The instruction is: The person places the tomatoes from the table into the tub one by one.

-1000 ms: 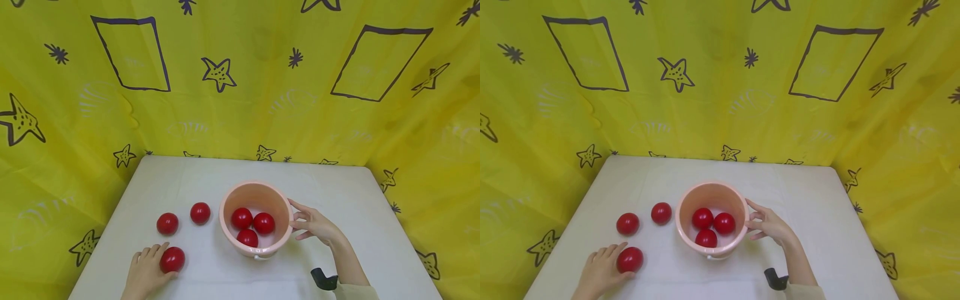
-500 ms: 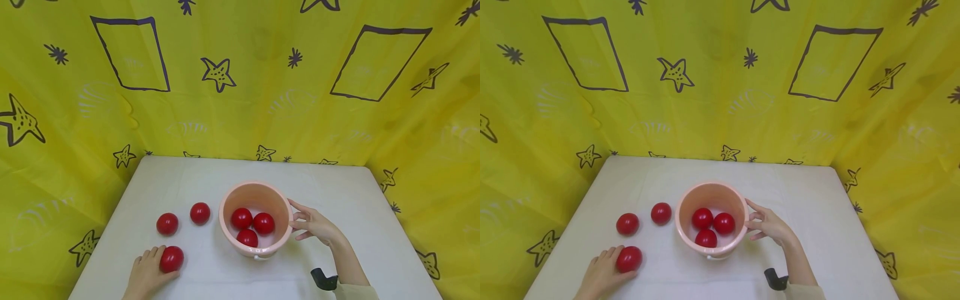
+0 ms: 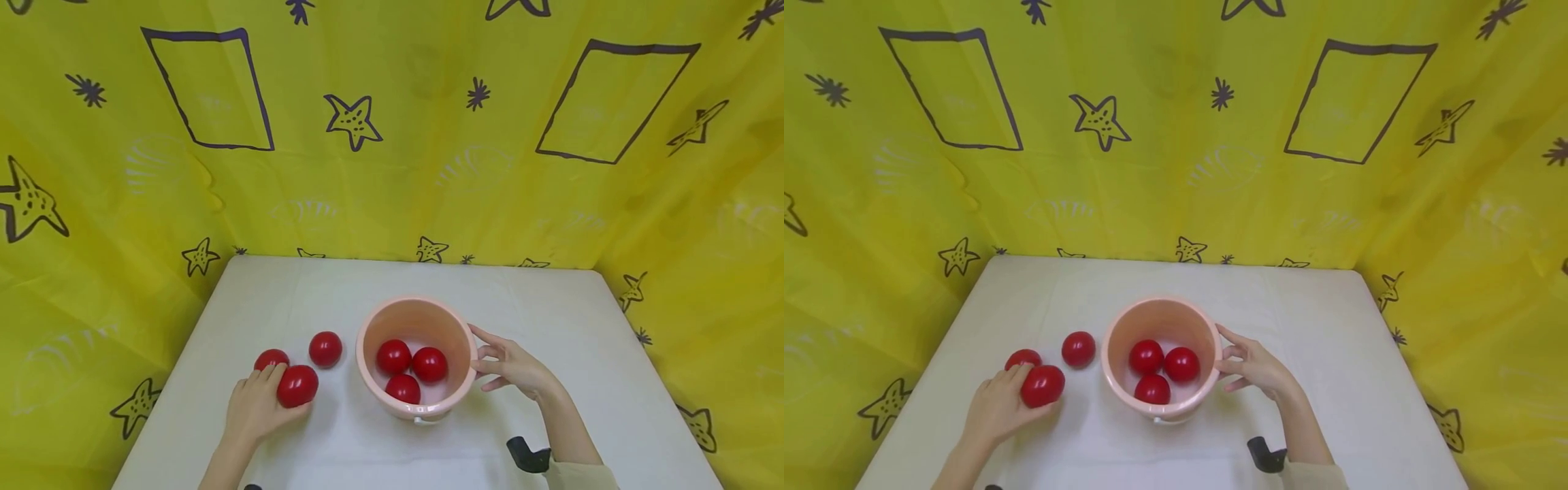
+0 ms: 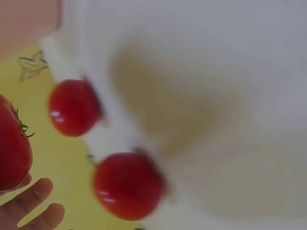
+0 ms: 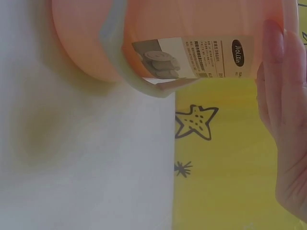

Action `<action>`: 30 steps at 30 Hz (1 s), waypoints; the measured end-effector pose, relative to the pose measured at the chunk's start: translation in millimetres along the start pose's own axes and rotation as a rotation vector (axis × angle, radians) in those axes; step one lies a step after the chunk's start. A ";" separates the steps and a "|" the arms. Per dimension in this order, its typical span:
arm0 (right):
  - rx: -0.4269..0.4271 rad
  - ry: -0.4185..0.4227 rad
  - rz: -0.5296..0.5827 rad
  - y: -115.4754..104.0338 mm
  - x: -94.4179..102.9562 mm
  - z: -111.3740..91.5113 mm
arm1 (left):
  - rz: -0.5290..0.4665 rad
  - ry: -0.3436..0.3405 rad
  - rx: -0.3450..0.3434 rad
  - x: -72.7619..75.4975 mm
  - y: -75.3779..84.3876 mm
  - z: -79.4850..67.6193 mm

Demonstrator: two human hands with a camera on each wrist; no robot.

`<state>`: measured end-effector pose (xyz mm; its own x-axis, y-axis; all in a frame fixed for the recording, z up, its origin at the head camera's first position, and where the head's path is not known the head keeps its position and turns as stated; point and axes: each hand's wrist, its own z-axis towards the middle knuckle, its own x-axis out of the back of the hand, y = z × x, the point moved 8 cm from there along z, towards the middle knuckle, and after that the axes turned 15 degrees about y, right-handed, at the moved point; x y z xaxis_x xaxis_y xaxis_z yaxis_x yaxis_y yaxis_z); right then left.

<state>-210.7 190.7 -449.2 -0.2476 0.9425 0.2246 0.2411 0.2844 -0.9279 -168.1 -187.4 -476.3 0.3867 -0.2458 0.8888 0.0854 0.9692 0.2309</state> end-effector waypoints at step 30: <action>0.001 -0.004 -0.002 2.2 0.0 -0.2 | -0.164 -0.068 -0.511 -15.9 196.6 75.0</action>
<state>-210.0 191.4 -451.1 -0.2518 0.9411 0.2256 0.2394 0.2865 -0.9277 -226.3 6.1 -415.3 0.2720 -0.3785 0.8847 0.5824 0.7966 0.1618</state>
